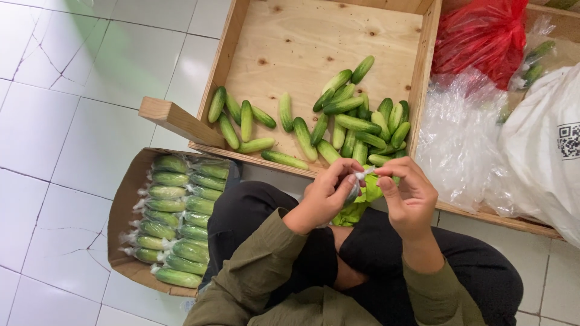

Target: The person cleans individual cucumbers with a cloth and places each one into a plastic bag, sealing the bag before placing it into a cardboard box.

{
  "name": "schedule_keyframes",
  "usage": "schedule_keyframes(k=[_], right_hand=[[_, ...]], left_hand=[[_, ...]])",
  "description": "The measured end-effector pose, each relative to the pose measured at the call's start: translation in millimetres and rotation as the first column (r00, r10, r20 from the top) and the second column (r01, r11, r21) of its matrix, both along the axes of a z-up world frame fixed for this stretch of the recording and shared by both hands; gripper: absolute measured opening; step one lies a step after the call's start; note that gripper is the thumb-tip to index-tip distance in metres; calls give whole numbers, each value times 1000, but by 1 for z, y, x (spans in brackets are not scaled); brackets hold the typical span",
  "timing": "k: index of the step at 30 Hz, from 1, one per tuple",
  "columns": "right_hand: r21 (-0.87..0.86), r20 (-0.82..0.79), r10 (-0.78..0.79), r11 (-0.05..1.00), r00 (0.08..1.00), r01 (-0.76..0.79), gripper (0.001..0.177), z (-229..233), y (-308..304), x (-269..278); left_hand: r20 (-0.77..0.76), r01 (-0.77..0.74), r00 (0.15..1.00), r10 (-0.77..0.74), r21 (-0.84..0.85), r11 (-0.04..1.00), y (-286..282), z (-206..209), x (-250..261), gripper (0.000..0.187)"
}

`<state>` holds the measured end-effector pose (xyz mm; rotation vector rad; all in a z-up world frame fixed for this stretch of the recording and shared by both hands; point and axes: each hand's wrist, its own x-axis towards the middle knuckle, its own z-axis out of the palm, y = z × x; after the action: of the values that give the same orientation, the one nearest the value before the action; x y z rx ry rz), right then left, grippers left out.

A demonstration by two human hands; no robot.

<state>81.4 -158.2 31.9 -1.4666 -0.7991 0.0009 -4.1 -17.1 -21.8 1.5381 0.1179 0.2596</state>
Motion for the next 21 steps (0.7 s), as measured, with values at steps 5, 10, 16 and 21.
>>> schedule_keyframes(k=[5, 10, 16, 21], right_hand=[[15, 173, -16, 1000, 985, 14, 20, 11, -11, 13], [51, 342, -34, 999, 939, 18, 27, 12, -8, 20], [11, 309, -12, 1000, 951, 8, 28, -16, 10, -5], [-26, 302, 32, 999, 953, -25, 33, -38, 17, -34]], left_hand=[[-7, -19, 1000, 19, -8, 1000, 0, 7, -2, 20], [-17, -48, 999, 48, -24, 999, -1, 0, 1, 24], [151, -143, 971, 187, -262, 954, 6, -3, 5, 30], [197, -269, 911, 362, -382, 884, 5, -21, 9, 29]])
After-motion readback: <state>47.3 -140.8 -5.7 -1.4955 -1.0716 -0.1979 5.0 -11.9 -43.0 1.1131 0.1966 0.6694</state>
